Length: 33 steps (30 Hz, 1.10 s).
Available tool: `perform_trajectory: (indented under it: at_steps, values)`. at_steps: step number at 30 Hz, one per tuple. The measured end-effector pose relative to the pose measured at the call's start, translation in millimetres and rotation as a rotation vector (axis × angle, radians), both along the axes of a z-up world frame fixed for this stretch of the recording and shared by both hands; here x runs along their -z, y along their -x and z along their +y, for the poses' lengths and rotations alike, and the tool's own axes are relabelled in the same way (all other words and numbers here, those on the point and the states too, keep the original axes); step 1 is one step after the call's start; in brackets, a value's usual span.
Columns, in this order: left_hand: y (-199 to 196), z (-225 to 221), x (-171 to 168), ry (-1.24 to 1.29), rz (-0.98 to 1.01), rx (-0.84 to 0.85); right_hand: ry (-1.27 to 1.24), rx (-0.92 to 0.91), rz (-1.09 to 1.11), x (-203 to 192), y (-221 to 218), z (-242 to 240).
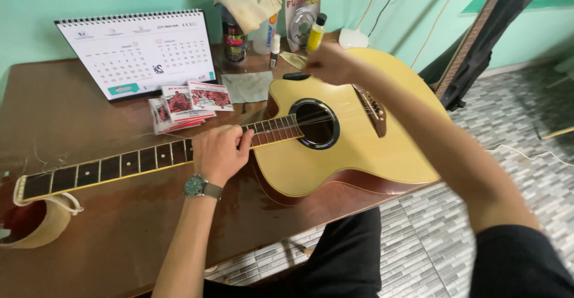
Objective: The person is restringing an acoustic guitar by removing the old strings, pulling out the bridge pins, cleaning the bridge area, and then installing and winding new strings.
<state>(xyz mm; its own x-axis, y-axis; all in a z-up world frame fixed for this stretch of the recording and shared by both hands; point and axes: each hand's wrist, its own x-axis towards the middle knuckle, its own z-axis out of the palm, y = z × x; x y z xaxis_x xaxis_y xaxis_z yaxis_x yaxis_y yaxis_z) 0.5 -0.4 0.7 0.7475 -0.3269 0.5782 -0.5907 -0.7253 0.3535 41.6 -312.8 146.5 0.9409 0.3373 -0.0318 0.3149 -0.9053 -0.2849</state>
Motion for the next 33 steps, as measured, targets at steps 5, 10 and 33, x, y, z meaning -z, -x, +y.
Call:
perform_trajectory:
  at_steps: [5, 10, 33]
  values:
    - [0.5, 2.0, 0.6, -0.016, -0.002, 0.001, 0.01, 0.086, -0.152, 131.3, -88.8, 90.4]
    - [-2.9, -3.7, 2.3, 0.018, 0.009, -0.016, 0.317, 0.088, -0.127, 179.9, -126.0, 112.8]
    - [-5.3, -0.1, -17.7, 0.003, 0.076, 0.105, 0.505, 0.172, 0.464, 103.9, -170.2, -32.4]
